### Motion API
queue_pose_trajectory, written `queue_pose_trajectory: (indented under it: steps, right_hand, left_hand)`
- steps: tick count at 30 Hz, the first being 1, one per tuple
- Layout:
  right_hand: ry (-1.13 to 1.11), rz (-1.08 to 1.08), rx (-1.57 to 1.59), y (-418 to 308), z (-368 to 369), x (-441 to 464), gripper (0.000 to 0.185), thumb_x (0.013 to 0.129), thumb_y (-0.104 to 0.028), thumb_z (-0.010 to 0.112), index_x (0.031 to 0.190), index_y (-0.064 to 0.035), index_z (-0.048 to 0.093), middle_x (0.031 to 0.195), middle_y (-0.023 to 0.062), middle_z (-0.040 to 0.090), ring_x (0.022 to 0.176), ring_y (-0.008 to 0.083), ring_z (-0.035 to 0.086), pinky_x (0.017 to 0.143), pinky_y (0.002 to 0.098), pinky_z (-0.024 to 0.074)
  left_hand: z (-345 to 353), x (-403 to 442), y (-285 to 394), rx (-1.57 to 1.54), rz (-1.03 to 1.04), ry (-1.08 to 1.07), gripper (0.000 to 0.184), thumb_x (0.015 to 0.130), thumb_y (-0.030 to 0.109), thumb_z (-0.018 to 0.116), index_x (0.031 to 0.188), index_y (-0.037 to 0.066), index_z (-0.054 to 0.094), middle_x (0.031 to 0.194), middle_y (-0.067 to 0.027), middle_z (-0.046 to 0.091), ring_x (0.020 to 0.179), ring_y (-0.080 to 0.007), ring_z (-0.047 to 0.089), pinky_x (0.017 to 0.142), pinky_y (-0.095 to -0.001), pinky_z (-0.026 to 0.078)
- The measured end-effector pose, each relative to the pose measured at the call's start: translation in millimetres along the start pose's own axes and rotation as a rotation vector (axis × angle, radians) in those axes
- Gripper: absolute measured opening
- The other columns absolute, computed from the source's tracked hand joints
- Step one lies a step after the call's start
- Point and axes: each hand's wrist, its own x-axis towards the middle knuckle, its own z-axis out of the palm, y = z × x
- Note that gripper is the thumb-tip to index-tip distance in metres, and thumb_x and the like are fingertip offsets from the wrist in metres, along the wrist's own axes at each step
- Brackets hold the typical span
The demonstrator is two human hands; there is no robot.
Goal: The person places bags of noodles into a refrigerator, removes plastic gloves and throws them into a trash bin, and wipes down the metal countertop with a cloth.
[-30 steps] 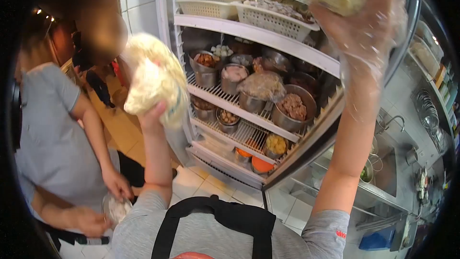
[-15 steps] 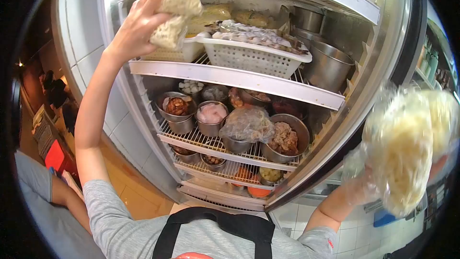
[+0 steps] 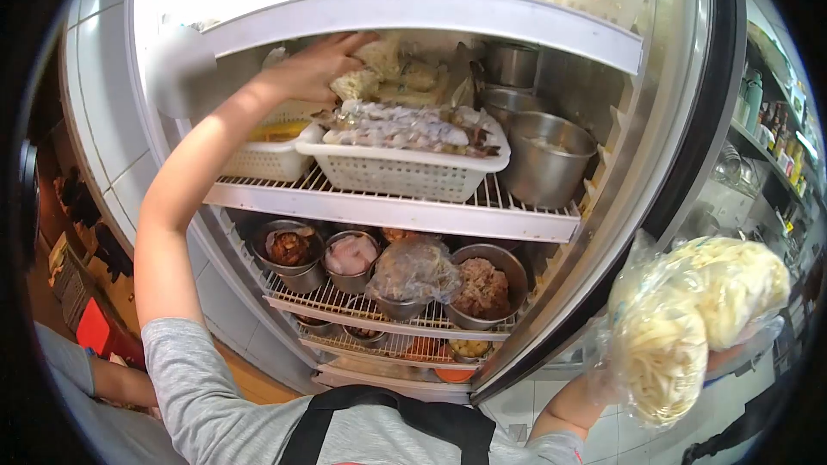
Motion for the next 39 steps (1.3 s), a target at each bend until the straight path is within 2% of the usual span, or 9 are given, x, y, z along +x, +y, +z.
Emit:
queue_pose_trajectory:
  steps: [8,13,18,21,28,34,37,38,39]
  right_hand:
    - [-0.024,0.053,-0.014,4.5,14.1,-12.7,0.076,0.058,-0.014,0.071,0.121,-0.0049,0.030,0.116,0.0157,0.039,0.104,0.0282,0.045,0.088,0.0374,0.0408]
    - [-0.040,0.070,-0.016,7.6,17.2,-19.7,0.076,0.058,-0.013,0.071,0.121,-0.0056,0.029,0.116,0.0161,0.038,0.104,0.0285,0.045,0.088,0.0376,0.0410]
    - [-0.229,0.031,-0.096,-9.9,18.6,-14.5,0.068,0.072,-0.014,0.061,0.125,-0.0076,0.018,0.124,0.0179,0.028,0.107,0.0319,0.042,0.091,0.0416,0.0390]
    - [0.014,0.395,0.152,-19.8,39.9,-9.3,0.093,0.058,-0.047,0.067,0.126,-0.0018,0.022,0.126,0.0134,0.028,0.114,0.0303,0.034,0.092,0.0419,0.0345]
    - [-0.535,-0.410,0.211,-32.5,95.5,12.2,0.095,0.054,-0.048,0.069,0.123,0.0033,0.029,0.121,0.0151,0.037,0.109,0.0289,0.041,0.090,0.0391,0.0367]
    - [-1.072,-0.541,0.412,-79.0,146.6,33.2,0.082,0.051,-0.026,0.071,0.121,-0.0008,0.036,0.112,0.0170,0.047,0.097,0.0214,0.049,0.088,0.0295,0.0350]
    - [-1.505,0.003,0.280,-106.5,144.8,28.7,0.087,0.050,-0.021,0.070,0.125,-0.0035,0.030,0.111,0.0183,0.047,0.098,0.0213,0.047,0.088,0.0309,0.0355]
    - [-1.437,-0.225,0.301,-114.1,152.5,25.1,0.068,0.056,-0.021,0.066,0.115,-0.0017,0.038,0.099,0.0175,0.051,0.091,0.0243,0.050,0.080,0.0320,0.0395]
    - [-1.357,-0.446,0.322,-121.4,160.9,21.0,0.051,0.061,-0.021,0.062,0.105,0.0000,0.046,0.088,0.0167,0.055,0.084,0.0273,0.052,0.073,0.0330,0.0435]
  left_hand:
    - [46.6,80.2,-8.1,-0.367,-0.170,-0.173,0.055,0.063,0.018,0.062,0.113,0.001,0.045,0.104,-0.0160,0.053,0.098,-0.0262,0.049,0.084,-0.0321,0.040]
    - [70.6,102.6,20.0,-0.259,0.129,-0.300,0.061,0.063,0.015,0.061,0.119,0.002,0.039,0.134,-0.0202,0.011,0.119,-0.0340,0.026,0.095,-0.0374,0.030]
    - [70.7,112.0,12.5,-0.348,0.129,-0.467,0.065,0.062,0.017,0.062,0.120,0.004,0.037,0.133,-0.0224,0.010,0.122,-0.0333,0.018,0.099,-0.0405,0.022]
    - [62.2,108.7,13.4,-0.327,0.093,-0.471,0.067,0.061,0.023,0.064,0.121,0.010,0.038,0.136,-0.0170,0.005,0.125,-0.0324,0.011,0.101,-0.0413,0.019]
    - [22.7,54.1,-8.0,-0.644,-0.187,-0.242,0.062,0.066,0.026,0.062,0.123,0.023,0.036,0.136,-0.0163,0.010,0.124,-0.0285,0.016,0.100,-0.0372,0.023]
    - [-36.7,-1.9,26.4,-1.336,-0.411,-0.077,0.037,0.084,0.031,0.041,0.111,0.006,0.049,0.112,-0.0070,0.049,0.103,-0.0168,0.046,0.088,-0.0327,0.037]
    - [-44.4,-38.6,25.3,-1.709,-0.501,0.101,0.032,0.086,0.025,0.039,0.107,0.003,0.048,0.104,-0.0067,0.052,0.088,-0.0138,0.053,0.078,-0.0260,0.045]
    - [-43.0,-38.6,25.6,-1.812,-0.861,0.225,0.030,0.088,0.020,0.034,0.108,0.001,0.046,0.102,-0.0081,0.053,0.091,-0.0162,0.053,0.076,-0.0280,0.047]
    - [-46.8,-49.6,25.1,-1.827,-0.773,0.290,0.031,0.088,0.020,0.032,0.109,0.001,0.044,0.104,-0.0089,0.052,0.094,-0.0172,0.052,0.077,-0.0299,0.047]
